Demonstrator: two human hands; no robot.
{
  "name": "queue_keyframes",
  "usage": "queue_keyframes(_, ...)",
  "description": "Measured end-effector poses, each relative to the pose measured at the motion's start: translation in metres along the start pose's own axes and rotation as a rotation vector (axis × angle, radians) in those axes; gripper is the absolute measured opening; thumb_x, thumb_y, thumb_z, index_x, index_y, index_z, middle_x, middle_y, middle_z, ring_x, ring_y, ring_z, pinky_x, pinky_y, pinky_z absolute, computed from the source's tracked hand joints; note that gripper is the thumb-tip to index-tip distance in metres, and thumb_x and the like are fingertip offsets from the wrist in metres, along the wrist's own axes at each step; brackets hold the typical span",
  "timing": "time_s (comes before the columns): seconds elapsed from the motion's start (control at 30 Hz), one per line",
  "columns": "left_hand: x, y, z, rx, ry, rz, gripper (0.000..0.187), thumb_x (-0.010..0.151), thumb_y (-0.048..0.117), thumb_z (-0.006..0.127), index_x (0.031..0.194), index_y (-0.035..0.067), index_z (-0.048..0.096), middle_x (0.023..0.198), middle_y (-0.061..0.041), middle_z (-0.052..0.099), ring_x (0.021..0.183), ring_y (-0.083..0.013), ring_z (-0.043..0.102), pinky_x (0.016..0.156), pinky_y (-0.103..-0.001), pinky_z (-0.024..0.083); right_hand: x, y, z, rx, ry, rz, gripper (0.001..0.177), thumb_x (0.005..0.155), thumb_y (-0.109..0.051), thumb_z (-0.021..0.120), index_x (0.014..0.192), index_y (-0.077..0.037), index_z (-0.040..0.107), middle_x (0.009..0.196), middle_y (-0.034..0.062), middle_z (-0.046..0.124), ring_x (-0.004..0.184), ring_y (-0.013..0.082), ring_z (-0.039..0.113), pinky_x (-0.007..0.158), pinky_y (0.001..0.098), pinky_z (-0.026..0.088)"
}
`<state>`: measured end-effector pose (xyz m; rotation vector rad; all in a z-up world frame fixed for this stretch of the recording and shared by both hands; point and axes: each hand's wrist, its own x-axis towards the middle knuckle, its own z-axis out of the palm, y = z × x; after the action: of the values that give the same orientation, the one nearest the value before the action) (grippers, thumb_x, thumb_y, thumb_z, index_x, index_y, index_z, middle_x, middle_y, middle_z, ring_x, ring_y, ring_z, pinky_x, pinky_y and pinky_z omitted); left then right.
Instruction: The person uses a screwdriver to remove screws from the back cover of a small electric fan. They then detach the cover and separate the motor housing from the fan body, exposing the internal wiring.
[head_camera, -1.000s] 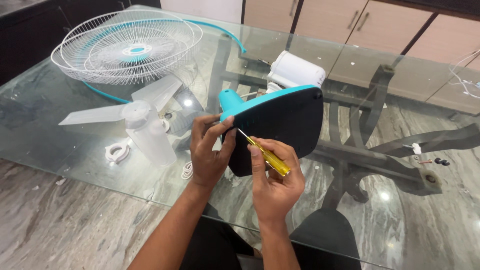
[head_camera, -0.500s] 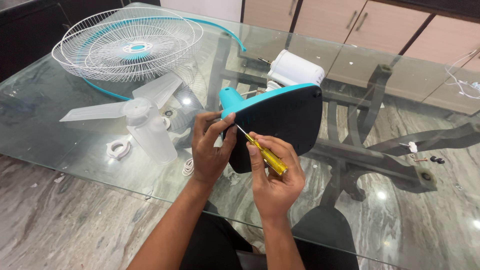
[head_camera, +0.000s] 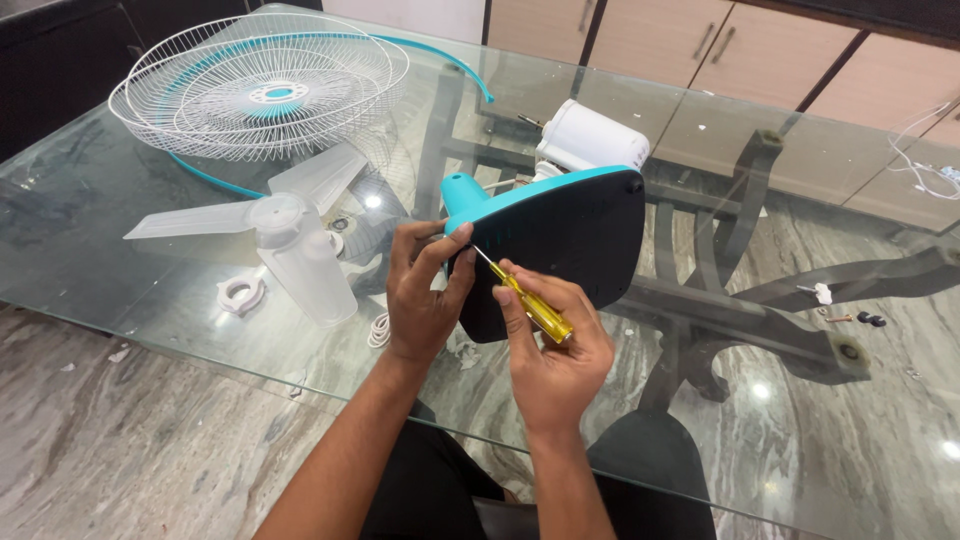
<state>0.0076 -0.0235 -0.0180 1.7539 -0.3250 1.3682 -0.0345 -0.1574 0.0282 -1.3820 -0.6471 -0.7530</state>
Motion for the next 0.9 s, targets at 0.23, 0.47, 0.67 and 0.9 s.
queue_keyframes(0.23, 0.001, 0.002, -0.001, 0.003, -0.006, 0.023, 0.033, 0.095, -0.001, 0.076, 0.126, 0.009, 0.068, 0.119, -0.012, 0.058, 0.102, -0.0225, 0.070, 0.083, -0.032, 0.060, 0.022, -0.018, -0.024, -0.506, -0.157, -0.270, 0.020, 0.087, -0.011, 0.085, 0.098, -0.001, 0.072, 0.090, 0.0116, 0.078, 0.080, 0.0196, 0.078, 0.068, 0.0280, 0.061)
queue_keyframes(0.47, 0.003, 0.003, -0.002, 0.022, 0.000, 0.039, 0.032, 0.095, 0.001, 0.077, 0.125, 0.010, 0.069, 0.119, -0.013, 0.060, 0.101, -0.0230, 0.070, 0.084, -0.032, 0.059, 0.055, -0.040, -0.030, -0.880, -0.478, -0.386, 0.032, 0.093, -0.033, 0.080, 0.086, -0.005, 0.070, 0.062, 0.0070, 0.068, 0.049, 0.0247, 0.065, 0.045, 0.0355, 0.047)
queue_keyframes(0.67, 0.004, 0.005, -0.003, 0.027, 0.009, 0.056, 0.033, 0.094, 0.000, 0.077, 0.124, 0.010, 0.069, 0.118, -0.013, 0.060, 0.101, -0.0251, 0.070, 0.085, -0.034, 0.059, 0.063, -0.054, -0.032, -0.867, -0.584, -0.394, 0.022, 0.091, -0.022, 0.070, 0.094, 0.000, 0.064, 0.075, 0.0092, 0.068, 0.054, 0.0264, 0.064, 0.048, 0.0372, 0.048)
queue_keyframes(0.9, 0.003, 0.004, -0.003, 0.011, 0.003, 0.054, 0.034, 0.094, 0.000, 0.078, 0.125, 0.010, 0.069, 0.118, -0.013, 0.060, 0.100, -0.0240, 0.069, 0.084, -0.033, 0.059, 0.054, -0.046, -0.030, -0.953, -0.600, -0.403, 0.026, 0.100, -0.029, 0.073, 0.088, -0.007, 0.069, 0.059, 0.0043, 0.065, 0.046, 0.0228, 0.062, 0.046, 0.0367, 0.047)
